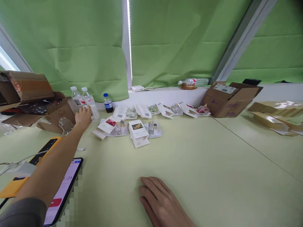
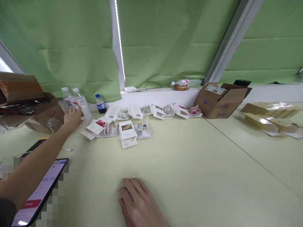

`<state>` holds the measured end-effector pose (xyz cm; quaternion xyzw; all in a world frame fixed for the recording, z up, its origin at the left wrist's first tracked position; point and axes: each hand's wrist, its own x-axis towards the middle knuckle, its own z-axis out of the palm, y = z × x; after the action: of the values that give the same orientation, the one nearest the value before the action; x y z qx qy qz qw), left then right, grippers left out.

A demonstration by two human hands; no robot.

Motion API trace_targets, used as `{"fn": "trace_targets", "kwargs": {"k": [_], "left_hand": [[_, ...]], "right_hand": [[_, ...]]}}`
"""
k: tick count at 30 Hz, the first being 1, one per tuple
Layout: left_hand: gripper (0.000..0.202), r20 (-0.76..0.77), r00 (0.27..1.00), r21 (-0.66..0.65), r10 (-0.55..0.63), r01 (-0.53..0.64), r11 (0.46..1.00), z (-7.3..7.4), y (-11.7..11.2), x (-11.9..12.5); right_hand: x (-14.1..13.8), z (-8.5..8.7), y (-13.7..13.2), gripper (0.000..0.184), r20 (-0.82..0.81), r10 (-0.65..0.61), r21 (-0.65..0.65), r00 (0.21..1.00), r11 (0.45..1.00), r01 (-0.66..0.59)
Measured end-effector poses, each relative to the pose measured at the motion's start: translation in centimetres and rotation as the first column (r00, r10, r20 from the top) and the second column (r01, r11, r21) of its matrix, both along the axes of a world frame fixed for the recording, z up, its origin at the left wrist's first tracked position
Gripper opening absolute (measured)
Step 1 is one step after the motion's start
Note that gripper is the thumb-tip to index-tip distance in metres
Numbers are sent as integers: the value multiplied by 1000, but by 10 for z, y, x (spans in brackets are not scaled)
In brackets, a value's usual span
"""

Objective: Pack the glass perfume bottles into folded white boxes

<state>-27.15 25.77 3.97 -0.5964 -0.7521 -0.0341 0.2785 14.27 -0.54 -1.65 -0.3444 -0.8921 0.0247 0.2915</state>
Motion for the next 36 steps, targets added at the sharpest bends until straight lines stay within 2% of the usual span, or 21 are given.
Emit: {"fn": "trace_targets", "kwargs": {"k": [4,6,8,12,14,16,18,20,22,24,26,28,31,33,36], "left_hand": [[76,78,995,93,-61,54,994,10,-12,6],[72,132,981,203,-140,111,973,16,-21,13],[65,198,952,331,-235,161,930,25,-32,27],[44,283,863,584,-420,192,788,45,-59,72],[37,309,812,656,-495,195,729,53,-73,99],[31,351,731,695,-585,215,686,58,-88,127],[29,438,622,718,-650,193,669,58,-102,153],[30,534,472,716,-702,190,672,54,-116,176],[34,629,342,678,-699,200,708,44,-129,196],[39,719,249,597,-649,257,760,30,-141,213],[41,791,191,510,-582,319,799,10,-152,225],[42,828,198,446,-525,338,829,-12,-160,232],[42,833,276,367,-479,371,853,-40,-169,233],[41,825,319,334,-467,392,857,-51,-172,230],[41,824,335,326,-456,378,867,-55,-175,226]], "right_hand": [[2,4,-3,16,22,1,-65,1000,998,0],[3,7,-5,16,36,-12,-90,999,996,15],[3,9,-6,16,41,-24,-94,999,995,27],[2,10,-6,18,43,-37,-81,998,996,40],[2,11,-5,18,46,-51,-73,998,996,54],[3,14,-2,20,61,-85,-66,994,994,89],[6,19,6,23,94,-139,-58,986,988,145],[10,26,22,27,134,-206,-50,969,975,215],[15,33,44,31,189,-288,-67,939,950,304],[20,38,72,37,256,-354,-102,900,916,389],[25,40,98,42,298,-388,-132,872,888,440],[27,37,118,44,311,-389,-159,867,878,451],[25,26,131,50,314,-381,-166,869,880,446],[23,18,131,50,319,-419,-163,850,860,484],[20,10,129,46,337,-448,-157,828,840,519]]}}
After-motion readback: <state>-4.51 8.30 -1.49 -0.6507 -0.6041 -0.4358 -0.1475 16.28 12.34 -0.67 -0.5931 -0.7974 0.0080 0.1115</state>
